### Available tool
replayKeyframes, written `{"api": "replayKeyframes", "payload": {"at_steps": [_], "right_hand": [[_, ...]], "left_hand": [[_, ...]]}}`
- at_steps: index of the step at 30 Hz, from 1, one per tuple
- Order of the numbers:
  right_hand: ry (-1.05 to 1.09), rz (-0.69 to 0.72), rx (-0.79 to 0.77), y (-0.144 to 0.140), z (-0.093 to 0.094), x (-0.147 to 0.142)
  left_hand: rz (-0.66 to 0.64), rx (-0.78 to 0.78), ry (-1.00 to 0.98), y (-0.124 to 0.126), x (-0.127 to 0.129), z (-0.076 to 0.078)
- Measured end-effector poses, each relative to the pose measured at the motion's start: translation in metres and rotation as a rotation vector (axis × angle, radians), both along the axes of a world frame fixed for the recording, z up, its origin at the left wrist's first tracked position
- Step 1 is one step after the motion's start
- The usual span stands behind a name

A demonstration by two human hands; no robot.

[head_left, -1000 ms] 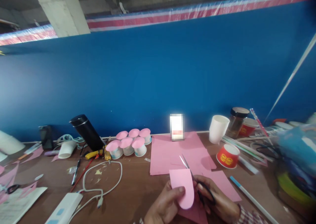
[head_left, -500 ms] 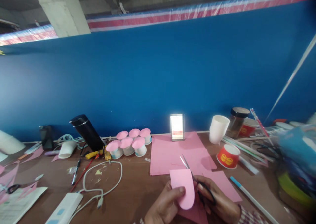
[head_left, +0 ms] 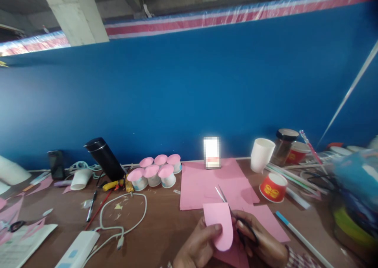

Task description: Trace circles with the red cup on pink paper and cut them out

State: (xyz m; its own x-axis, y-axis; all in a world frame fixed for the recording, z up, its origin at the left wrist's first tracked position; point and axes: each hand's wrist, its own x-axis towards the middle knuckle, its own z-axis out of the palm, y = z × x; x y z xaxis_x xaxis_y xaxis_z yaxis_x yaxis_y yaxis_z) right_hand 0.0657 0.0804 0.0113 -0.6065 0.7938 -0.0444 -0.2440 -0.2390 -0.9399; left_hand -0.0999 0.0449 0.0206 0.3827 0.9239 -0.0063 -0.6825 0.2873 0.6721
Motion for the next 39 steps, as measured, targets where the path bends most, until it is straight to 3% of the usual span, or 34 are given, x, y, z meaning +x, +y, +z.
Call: {"api": "replayKeyframes", "payload": {"at_steps": [33,39], "right_hand": [[0.012,0.018,0.001,0.001,-0.0067,0.0028],[-0.015,-0.008,-0.044,-0.0005,-0.0008,0.0013]], "left_hand": [[-0.012,0.013,-0.01,-0.0006,0.0008,0.0086],[0.008,-0.003,-0.006,0.0002,0.0009,0.0037]]}}
